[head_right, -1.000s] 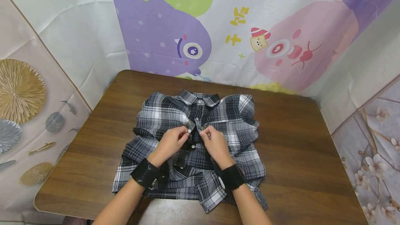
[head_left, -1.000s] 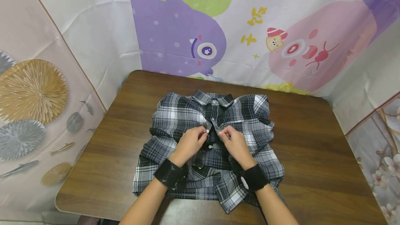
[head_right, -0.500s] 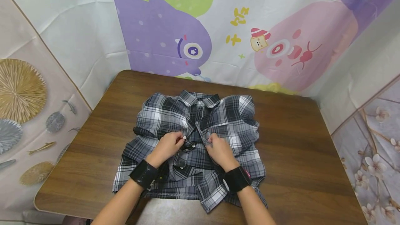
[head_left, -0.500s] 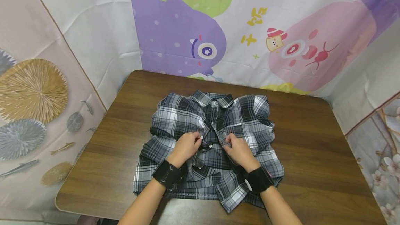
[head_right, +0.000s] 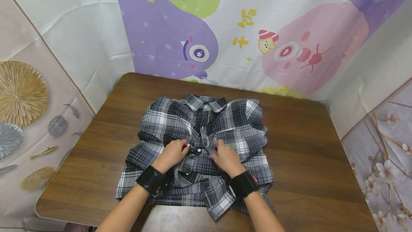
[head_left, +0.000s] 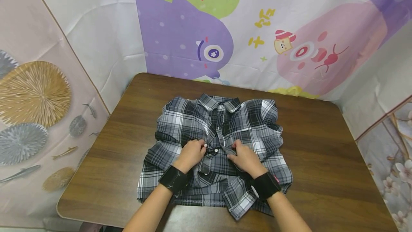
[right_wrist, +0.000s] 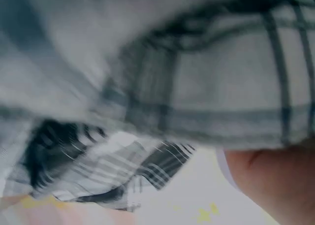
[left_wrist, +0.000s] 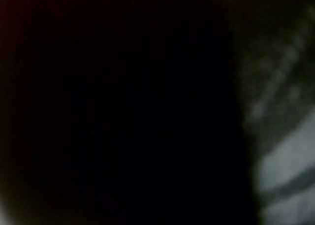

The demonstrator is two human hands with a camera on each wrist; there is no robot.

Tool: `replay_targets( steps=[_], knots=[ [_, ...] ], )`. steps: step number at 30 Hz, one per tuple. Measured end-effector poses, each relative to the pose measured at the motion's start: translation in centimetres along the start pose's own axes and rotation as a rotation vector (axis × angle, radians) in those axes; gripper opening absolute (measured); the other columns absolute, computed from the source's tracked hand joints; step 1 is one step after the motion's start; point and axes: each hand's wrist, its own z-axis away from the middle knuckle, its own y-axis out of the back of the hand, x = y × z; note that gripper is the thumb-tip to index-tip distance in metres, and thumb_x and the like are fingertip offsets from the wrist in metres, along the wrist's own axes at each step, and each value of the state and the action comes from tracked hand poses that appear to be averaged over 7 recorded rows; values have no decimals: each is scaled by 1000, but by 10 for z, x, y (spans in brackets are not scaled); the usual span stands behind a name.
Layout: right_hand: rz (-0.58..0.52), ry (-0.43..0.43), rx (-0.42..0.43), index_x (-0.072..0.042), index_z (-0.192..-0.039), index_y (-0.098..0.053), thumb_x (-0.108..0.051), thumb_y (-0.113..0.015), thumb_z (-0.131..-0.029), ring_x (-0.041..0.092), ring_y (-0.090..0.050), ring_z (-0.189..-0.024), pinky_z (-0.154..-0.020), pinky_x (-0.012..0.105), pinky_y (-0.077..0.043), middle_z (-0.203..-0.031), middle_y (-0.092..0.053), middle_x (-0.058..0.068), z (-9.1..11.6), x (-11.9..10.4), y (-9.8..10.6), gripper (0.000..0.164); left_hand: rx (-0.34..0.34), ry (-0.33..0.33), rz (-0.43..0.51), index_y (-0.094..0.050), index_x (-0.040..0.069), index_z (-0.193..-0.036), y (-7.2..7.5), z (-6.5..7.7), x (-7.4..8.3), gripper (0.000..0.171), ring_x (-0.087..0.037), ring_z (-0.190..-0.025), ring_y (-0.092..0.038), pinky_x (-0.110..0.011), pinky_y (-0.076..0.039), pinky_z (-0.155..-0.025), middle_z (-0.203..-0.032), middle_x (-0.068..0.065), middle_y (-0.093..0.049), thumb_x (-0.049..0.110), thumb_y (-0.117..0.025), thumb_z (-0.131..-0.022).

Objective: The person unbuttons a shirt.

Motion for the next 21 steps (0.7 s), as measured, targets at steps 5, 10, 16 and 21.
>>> replay_targets(
  steps=[5, 10, 16, 21],
  knots=[
    [-53, 32, -34, -5, -117, -50, -34, -70, -82, 19, -57, -65, -57, 32, -44, -82, -61, 8, -3, -11, 12, 49, -10, 0, -25, -64, 7, -79, -1, 0, 1, 15, -25, -62, -57, -32, -42, -52, -70, -10, -59, 13, -56, -91],
    [-69, 69, -27, -3, -120, -50, -37, -65, -86, 15, -49, -55, -51, 27, -38, -72, -54, 3, -14, -28, 24, 51, -5, 1, -64, -65, 5, -83, -1, -1, 2, 15, -30, -67, -60, -40, -48, -57, -73, -13, -61, 13, -56, -91],
    [-34, 86, 23, -2, -114, -52, -32, -59, -91, 17, -55, -64, -58, 31, -44, -85, -61, 9, -44, -42, 24, 39, -41, 17, -73, -66, 2, -92, -2, -3, 3, 17, -34, -75, -62, -45, -50, -66, -81, -16, -63, 14, -53, -93],
    [3, 48, 55, -2, -109, -55, -33, -60, -91, 23, -60, -71, -62, 34, -47, -93, -64, 12, -66, -47, 15, 36, -70, 30, -75, -66, 2, -97, -2, -6, 3, 20, -35, -81, -62, -46, -50, -72, -86, -17, -64, 14, -51, -94]
  ],
)
